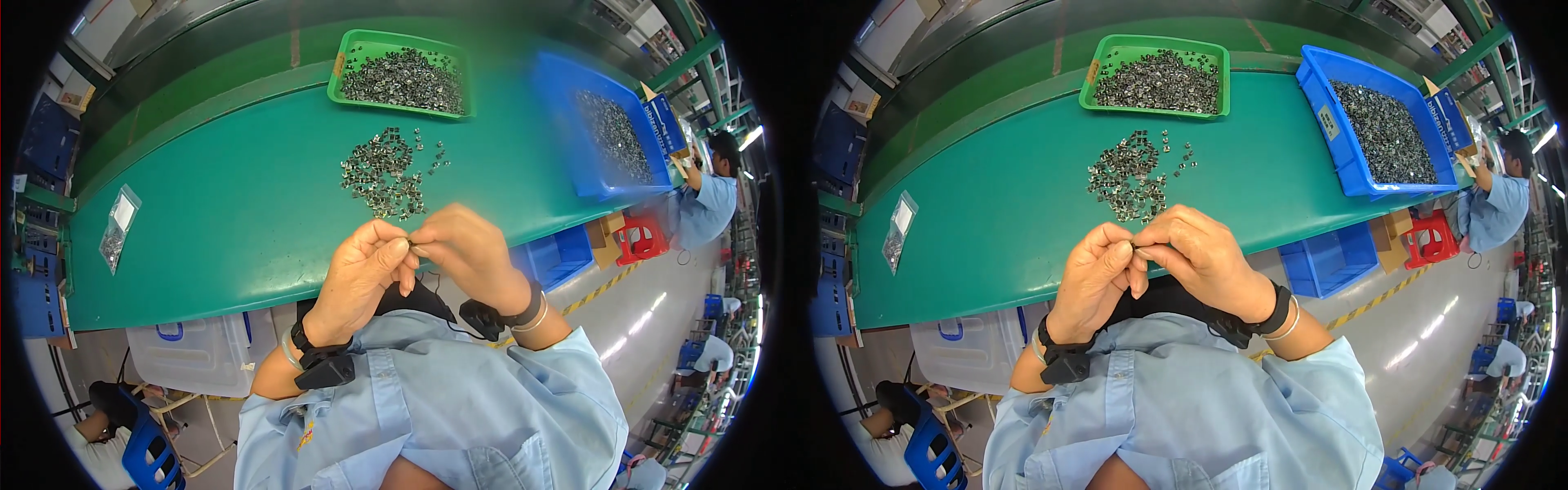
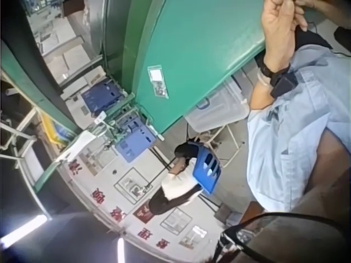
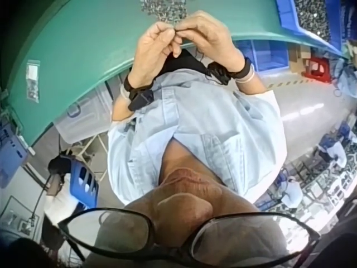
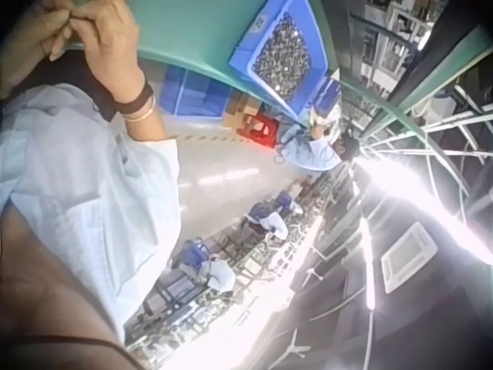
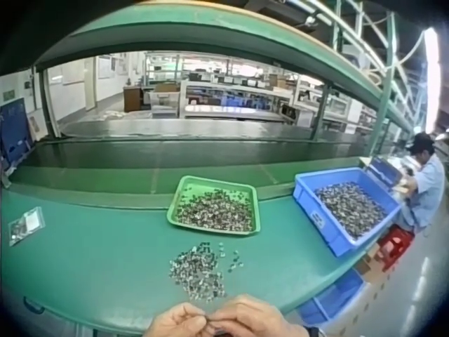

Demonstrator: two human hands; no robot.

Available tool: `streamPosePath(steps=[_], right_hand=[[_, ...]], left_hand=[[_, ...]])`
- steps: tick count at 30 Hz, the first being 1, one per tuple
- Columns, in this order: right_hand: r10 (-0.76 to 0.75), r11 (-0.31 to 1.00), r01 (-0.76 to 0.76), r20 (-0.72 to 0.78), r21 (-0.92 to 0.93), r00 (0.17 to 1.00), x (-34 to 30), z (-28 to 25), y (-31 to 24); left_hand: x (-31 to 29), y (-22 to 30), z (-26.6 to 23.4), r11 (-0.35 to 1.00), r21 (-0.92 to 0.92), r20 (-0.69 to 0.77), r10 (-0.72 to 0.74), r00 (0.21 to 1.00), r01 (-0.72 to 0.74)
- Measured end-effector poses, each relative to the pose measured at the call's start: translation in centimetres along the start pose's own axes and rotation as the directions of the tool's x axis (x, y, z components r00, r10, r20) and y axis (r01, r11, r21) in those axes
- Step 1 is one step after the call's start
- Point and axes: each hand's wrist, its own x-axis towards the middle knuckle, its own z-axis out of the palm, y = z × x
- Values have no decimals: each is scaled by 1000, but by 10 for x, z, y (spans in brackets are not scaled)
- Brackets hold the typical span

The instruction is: Sorting and inspecting small electronic components on an assembly line conveyor belt.

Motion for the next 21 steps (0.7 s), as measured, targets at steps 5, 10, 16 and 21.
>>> streamPosePath(steps=[5, 10, 16, 21], right_hand=[[124, 977, -122, -1, 177, 992, -9, 4, -3], [155, 959, -150, -1, 240, 988, -14, 5, -1], [98, 979, -94, -16, 179, 995, -14, 4, 4], [13, 992, -13, -4, 127, 1000, -15, 3, 6]], left_hand=[[-2, -3, 0, 995, -103, 69, -1, 998, 8], [-2, -4, -1, 986, -165, 119, -13, 993, 32], [-2, -1, 1, 999, -25, 59, -45, 997, 47], [-5, 0, 4, 999, 6, 24, -48, 999, 48]])
